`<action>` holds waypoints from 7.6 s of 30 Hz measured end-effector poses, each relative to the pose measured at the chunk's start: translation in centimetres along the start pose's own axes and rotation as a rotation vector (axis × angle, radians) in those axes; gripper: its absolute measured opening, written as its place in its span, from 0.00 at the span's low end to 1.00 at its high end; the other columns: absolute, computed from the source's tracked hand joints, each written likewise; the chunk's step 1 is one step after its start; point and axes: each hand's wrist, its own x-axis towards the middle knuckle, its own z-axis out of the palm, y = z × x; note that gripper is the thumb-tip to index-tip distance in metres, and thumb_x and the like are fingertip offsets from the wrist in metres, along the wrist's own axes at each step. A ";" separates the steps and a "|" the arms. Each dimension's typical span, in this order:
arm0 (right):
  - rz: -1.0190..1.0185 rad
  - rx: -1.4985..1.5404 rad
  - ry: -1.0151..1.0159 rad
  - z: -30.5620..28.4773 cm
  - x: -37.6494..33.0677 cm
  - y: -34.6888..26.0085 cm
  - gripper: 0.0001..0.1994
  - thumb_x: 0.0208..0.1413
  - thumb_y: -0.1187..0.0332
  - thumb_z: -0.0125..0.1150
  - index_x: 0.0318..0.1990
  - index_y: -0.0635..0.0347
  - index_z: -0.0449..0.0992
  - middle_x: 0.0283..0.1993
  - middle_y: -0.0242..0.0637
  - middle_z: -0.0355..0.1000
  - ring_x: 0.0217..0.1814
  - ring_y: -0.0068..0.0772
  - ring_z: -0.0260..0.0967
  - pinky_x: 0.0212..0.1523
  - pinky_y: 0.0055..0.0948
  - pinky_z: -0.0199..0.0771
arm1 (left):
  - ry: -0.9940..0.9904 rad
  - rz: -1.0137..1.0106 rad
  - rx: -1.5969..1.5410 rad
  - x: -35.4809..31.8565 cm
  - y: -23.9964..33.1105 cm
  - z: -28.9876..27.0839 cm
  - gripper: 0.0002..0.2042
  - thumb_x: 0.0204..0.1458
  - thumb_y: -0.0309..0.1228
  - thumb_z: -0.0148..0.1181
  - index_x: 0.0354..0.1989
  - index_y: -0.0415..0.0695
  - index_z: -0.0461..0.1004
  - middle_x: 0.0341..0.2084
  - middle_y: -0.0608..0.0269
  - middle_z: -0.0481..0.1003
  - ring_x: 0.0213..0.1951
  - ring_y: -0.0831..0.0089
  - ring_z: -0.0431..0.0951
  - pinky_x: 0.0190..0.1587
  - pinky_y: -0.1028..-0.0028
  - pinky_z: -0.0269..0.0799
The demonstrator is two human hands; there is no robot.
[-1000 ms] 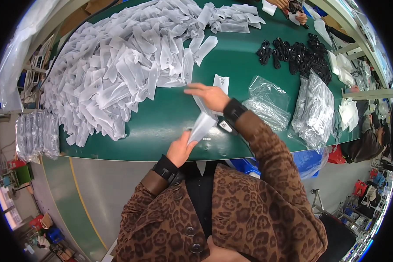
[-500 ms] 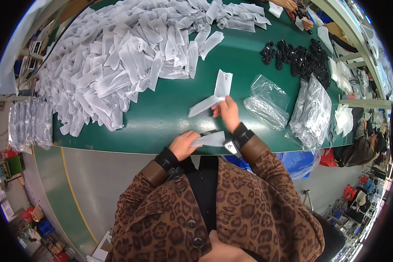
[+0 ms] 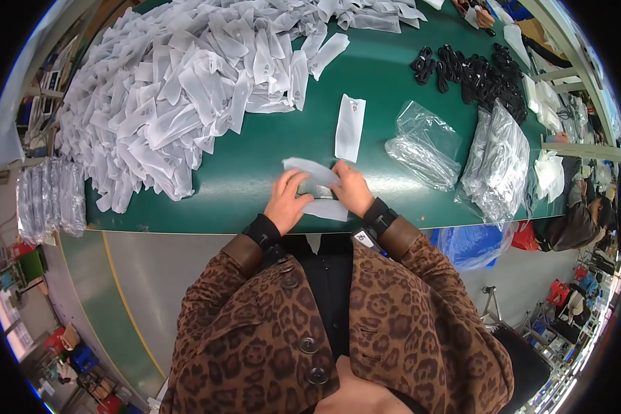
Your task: The person packages items by hand, picking up a plastic bag, placing several small white-wrapped objects into it one at a time, and then setting the filled bag aside on the table.
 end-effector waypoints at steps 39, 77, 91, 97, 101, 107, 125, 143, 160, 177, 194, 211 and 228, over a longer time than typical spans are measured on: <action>-0.592 -0.384 -0.045 -3.4 25.2 -0.2 0.16 0.45 0.83 0.50 0.44 0.61 0.68 0.55 0.46 0.65 0.44 0.52 0.72 0.43 0.42 0.75 | -0.268 -0.026 0.109 1.3 -2.1 1.0 0.43 0.32 0.30 0.71 0.62 0.42 0.57 0.55 0.56 0.64 0.59 0.59 0.61 0.69 0.53 0.46; -0.518 -0.718 0.175 -8.7 28.4 7.6 0.13 0.47 0.77 0.55 0.43 0.59 0.73 0.47 0.43 0.70 0.42 0.52 0.72 0.44 0.42 0.74 | -0.164 -0.083 0.024 1.9 -2.5 1.5 0.43 0.25 0.32 0.76 0.59 0.49 0.64 0.56 0.51 0.60 0.61 0.49 0.57 0.66 0.44 0.49; -0.420 -0.306 -0.225 -5.4 8.5 4.0 0.05 0.48 0.74 0.55 0.33 0.64 0.72 0.34 0.48 0.70 0.37 0.52 0.71 0.39 0.43 0.72 | -0.059 -0.036 0.229 4.7 -1.5 -1.3 0.44 0.24 0.41 0.77 0.58 0.46 0.66 0.61 0.46 0.55 0.67 0.42 0.47 0.65 0.40 0.46; -0.265 -0.213 -0.123 -5.7 5.0 2.6 0.10 0.52 0.69 0.59 0.40 0.62 0.74 0.34 0.46 0.71 0.37 0.48 0.73 0.36 0.41 0.73 | -0.169 0.089 0.076 5.4 -3.7 -0.2 0.42 0.25 0.39 0.76 0.57 0.47 0.67 0.60 0.47 0.55 0.66 0.43 0.50 0.65 0.44 0.48; 0.141 -0.217 -0.087 -6.4 2.2 1.2 0.12 0.52 0.64 0.62 0.40 0.62 0.76 0.30 0.44 0.72 0.32 0.46 0.73 0.33 0.39 0.73 | -0.188 0.090 0.027 4.9 -4.0 0.2 0.42 0.25 0.38 0.76 0.57 0.47 0.66 0.60 0.47 0.55 0.65 0.43 0.51 0.66 0.46 0.49; 0.268 0.258 0.094 -1.7 -1.0 3.3 0.13 0.52 0.60 0.64 0.30 0.62 0.77 0.24 0.40 0.73 0.27 0.35 0.73 0.31 0.32 0.71 | -0.168 0.122 0.071 5.7 -3.4 0.1 0.38 0.28 0.41 0.74 0.53 0.45 0.69 0.57 0.46 0.57 0.63 0.44 0.53 0.65 0.43 0.50; 0.568 0.944 0.586 -2.1 -1.3 3.8 0.06 0.53 0.72 0.60 0.37 0.63 0.73 0.27 0.30 0.72 0.26 0.17 0.65 0.27 0.19 0.65 | -0.232 0.113 0.137 5.0 -3.5 -0.1 0.49 0.29 0.40 0.76 0.66 0.52 0.58 0.62 0.48 0.53 0.67 0.43 0.48 0.67 0.45 0.46; -0.351 -0.279 0.180 -5.0 0.7 -3.5 0.42 0.40 0.51 0.72 0.62 0.59 0.61 0.66 0.58 0.53 0.70 0.57 0.49 0.63 0.52 0.56 | -0.223 0.135 0.111 5.2 -3.7 0.3 0.48 0.24 0.40 0.78 0.62 0.49 0.62 0.61 0.47 0.55 0.67 0.44 0.48 0.67 0.45 0.47; -0.409 -0.298 -0.063 -0.9 1.7 -0.8 0.49 0.36 0.53 0.75 0.66 0.60 0.55 0.59 0.56 0.56 0.61 0.56 0.55 0.60 0.51 0.57 | 0.163 -0.233 -0.315 4.3 -4.6 3.8 0.20 0.55 0.26 0.49 0.58 0.39 0.64 0.57 0.46 0.60 0.60 0.51 0.61 0.62 0.61 0.57; 0.226 -0.172 0.404 -10.5 -16.6 2.3 0.45 0.38 0.61 0.74 0.67 0.57 0.58 0.54 0.56 0.59 0.56 0.58 0.60 0.55 0.43 0.65 | 0.124 -0.107 -0.216 13.7 6.9 8.7 0.15 0.53 0.24 0.59 0.50 0.40 0.71 0.43 0.55 0.68 0.44 0.63 0.73 0.45 0.67 0.72; 0.407 0.837 0.553 -7.7 -4.1 13.2 0.43 0.45 0.47 0.68 0.65 0.63 0.59 0.56 0.56 0.64 0.56 0.54 0.65 0.54 0.40 0.67 | -0.280 0.238 -0.494 18.0 8.4 9.1 0.23 0.52 0.16 0.51 0.56 0.52 0.73 0.36 0.51 0.78 0.34 0.62 0.80 0.38 0.70 0.74; 0.501 0.219 0.723 -9.1 1.4 8.7 0.48 0.43 0.53 0.71 0.67 0.66 0.51 0.57 0.63 0.57 0.48 0.58 0.62 0.46 0.47 0.68 | -0.364 -0.228 -0.686 15.1 8.2 7.6 0.17 0.60 0.21 0.48 0.56 0.46 0.73 0.30 0.58 0.79 0.16 0.82 0.72 0.24 0.78 0.72; 0.511 -0.740 0.610 -12.3 1.7 11.2 0.49 0.42 0.50 0.71 0.67 0.66 0.52 0.67 0.64 0.50 0.67 0.60 0.51 0.56 0.49 0.62 | -0.394 -0.125 -0.674 14.7 10.5 6.9 0.19 0.58 0.20 0.50 0.57 0.51 0.73 0.25 0.61 0.78 0.23 0.78 0.75 0.31 0.75 0.73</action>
